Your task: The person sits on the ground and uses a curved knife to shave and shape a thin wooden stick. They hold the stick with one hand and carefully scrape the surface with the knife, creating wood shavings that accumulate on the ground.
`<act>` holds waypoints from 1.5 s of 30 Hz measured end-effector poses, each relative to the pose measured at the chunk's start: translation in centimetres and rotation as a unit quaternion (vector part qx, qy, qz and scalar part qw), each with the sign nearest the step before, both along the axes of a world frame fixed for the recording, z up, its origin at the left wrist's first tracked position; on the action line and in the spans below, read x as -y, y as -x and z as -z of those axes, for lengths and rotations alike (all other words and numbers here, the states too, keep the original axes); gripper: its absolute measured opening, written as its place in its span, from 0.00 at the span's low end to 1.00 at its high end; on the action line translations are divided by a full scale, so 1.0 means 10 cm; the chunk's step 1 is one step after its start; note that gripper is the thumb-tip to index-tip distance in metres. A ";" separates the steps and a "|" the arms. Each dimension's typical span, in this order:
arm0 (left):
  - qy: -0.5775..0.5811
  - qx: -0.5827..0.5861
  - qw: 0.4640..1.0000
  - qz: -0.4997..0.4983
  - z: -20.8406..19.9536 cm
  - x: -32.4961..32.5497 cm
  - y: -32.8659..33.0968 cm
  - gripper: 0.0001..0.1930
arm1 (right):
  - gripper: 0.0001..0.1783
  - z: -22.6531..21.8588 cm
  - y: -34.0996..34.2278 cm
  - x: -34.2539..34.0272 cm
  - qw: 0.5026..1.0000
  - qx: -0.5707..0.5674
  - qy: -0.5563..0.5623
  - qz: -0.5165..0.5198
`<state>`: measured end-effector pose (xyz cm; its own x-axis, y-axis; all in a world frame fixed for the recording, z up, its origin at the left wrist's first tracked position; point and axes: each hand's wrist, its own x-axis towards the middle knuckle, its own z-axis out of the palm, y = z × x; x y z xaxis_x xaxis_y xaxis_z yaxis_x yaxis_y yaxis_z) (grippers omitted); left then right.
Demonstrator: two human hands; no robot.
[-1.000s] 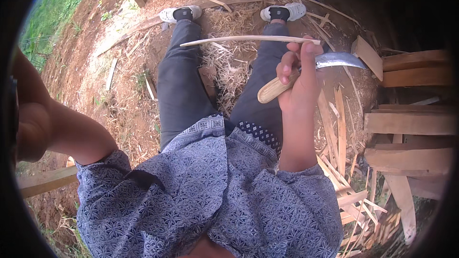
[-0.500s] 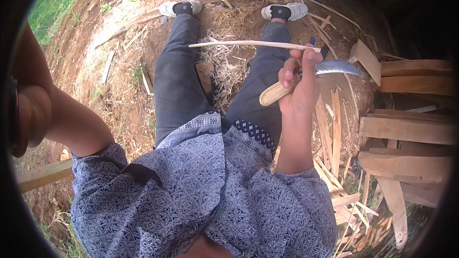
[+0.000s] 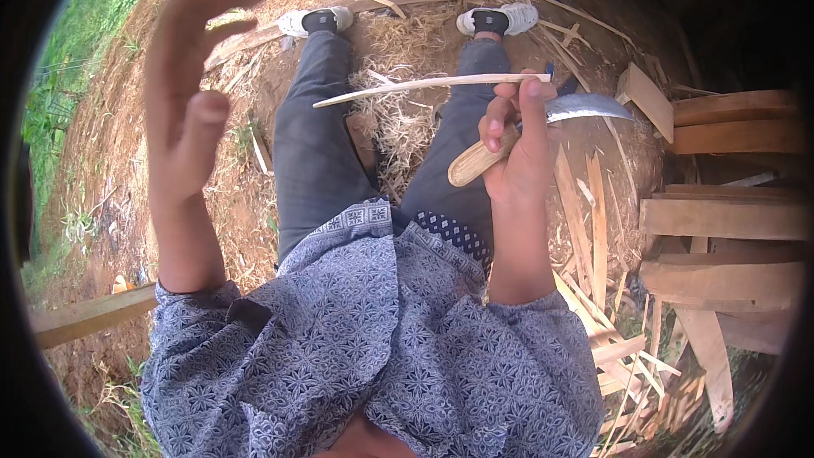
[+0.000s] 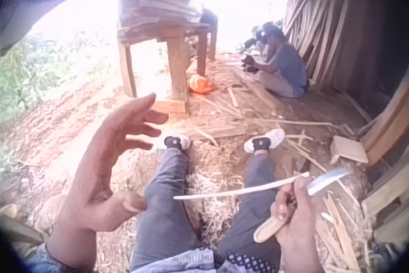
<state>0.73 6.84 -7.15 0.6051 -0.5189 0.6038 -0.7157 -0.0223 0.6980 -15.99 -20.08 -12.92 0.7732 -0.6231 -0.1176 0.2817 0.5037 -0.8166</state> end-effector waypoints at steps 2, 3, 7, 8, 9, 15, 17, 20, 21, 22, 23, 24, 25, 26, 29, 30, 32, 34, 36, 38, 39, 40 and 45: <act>-0.136 -0.055 0.989 0.027 0.27 0.10 0.23 0.34 | 0.09 0.01 -0.02 0.01 1.000 0.006 -0.004 -0.026; -0.210 -0.097 0.972 0.029 0.40 0.14 0.36 0.32 | 0.09 0.02 -0.03 0.00 0.999 0.005 -0.006 -0.038; -0.176 -0.346 0.908 0.155 0.64 0.23 0.66 0.21 | 0.11 -0.03 -0.10 -0.11 0.996 -0.014 0.002 -0.084; -0.143 -0.393 0.891 0.177 0.70 0.25 0.72 0.18 | 0.11 -0.05 -0.12 -0.13 0.996 -0.024 0.002 -0.087; -0.136 -0.401 0.885 0.190 0.74 0.25 0.75 0.18 | 0.11 -0.06 -0.13 -0.14 0.995 -0.034 0.002 -0.090; -0.102 -0.498 0.825 0.248 0.73 0.13 0.75 0.22 | 0.13 -0.08 -0.20 -0.19 0.993 -0.027 0.009 -0.114; -0.105 -0.509 0.815 0.257 0.67 0.11 0.74 0.23 | 0.13 -0.08 -0.22 -0.20 0.993 -0.023 0.006 -0.118; -0.116 -0.503 0.823 0.237 0.56 0.12 0.76 0.27 | 0.13 -0.11 -0.23 -0.23 0.993 -0.026 -0.001 -0.116; -0.115 -0.500 0.824 0.241 0.55 0.12 0.76 0.27 | 0.14 -0.11 -0.23 -0.23 0.993 -0.024 -0.001 -0.116; -0.115 -0.497 0.824 0.245 0.55 0.12 0.76 0.27 | 0.14 -0.10 -0.23 -0.23 0.993 -0.022 -0.001 -0.117; -0.114 -0.494 0.825 0.248 0.54 0.12 0.76 0.27 | 0.14 -0.09 -0.22 -0.22 0.993 -0.020 -0.002 -0.117; -0.109 -0.493 0.828 0.244 0.54 0.13 0.77 0.27 | 0.14 -0.09 -0.22 -0.22 0.993 -0.016 -0.002 -0.120; -0.103 -0.491 0.831 0.239 0.55 0.15 0.79 0.27 | 0.14 -0.08 -0.22 -0.21 0.992 -0.012 -0.001 -0.122; -0.097 -0.490 0.834 0.235 0.55 0.17 0.81 0.27 | 0.14 -0.07 -0.21 -0.20 0.992 -0.009 -0.001 -0.124; -0.067 -0.485 0.854 0.178 0.56 0.21 0.84 0.26 | 0.14 -0.02 -0.19 -0.16 0.992 -0.025 0.032 -0.121; -0.066 -0.494 0.850 0.173 0.56 0.20 0.81 0.24 | 0.14 -0.02 -0.18 -0.14 0.994 -0.026 0.018 -0.104; -0.064 -0.511 0.842 0.164 0.57 0.15 0.73 0.21 | 0.13 -0.04 -0.18 -0.08 0.997 -0.027 -0.010 -0.070; -0.046 -0.485 0.866 0.113 0.65 0.12 0.72 0.20 | 0.13 -0.03 -0.16 0.00 0.998 -0.022 -0.002 -0.053; 0.002 -0.485 0.873 0.055 0.75 0.06 0.71 0.15 | 0.11 -0.04 -0.14 0.08 0.999 -0.020 -0.009 -0.037; 0.050 -0.479 0.876 0.011 0.77 0.03 0.68 0.15 | 0.11 -0.03 -0.10 0.13 0.999 -0.019 -0.014 -0.033; 0.075 -0.476 0.876 -0.012 0.79 0.01 0.67 0.14 | 0.11 -0.02 -0.08 0.16 0.999 -0.018 -0.016 -0.032; 0.111 -0.483 0.869 -0.011 0.80 -0.01 0.64 0.13 | 0.10 -0.02 -0.07 0.15 0.999 -0.017 -0.021 -0.032; 0.199 -0.502 0.842 -0.001 0.77 0.00 0.59 0.09 | 0.10 0.00 -0.04 0.12 0.999 -0.014 -0.026 -0.037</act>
<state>-5.20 6.87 -14.85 0.9149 -0.3943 -0.0865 0.2383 0.3548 0.9041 -15.58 -21.31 -12.87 0.8126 -0.5574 -0.1702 0.2199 0.5637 -0.7962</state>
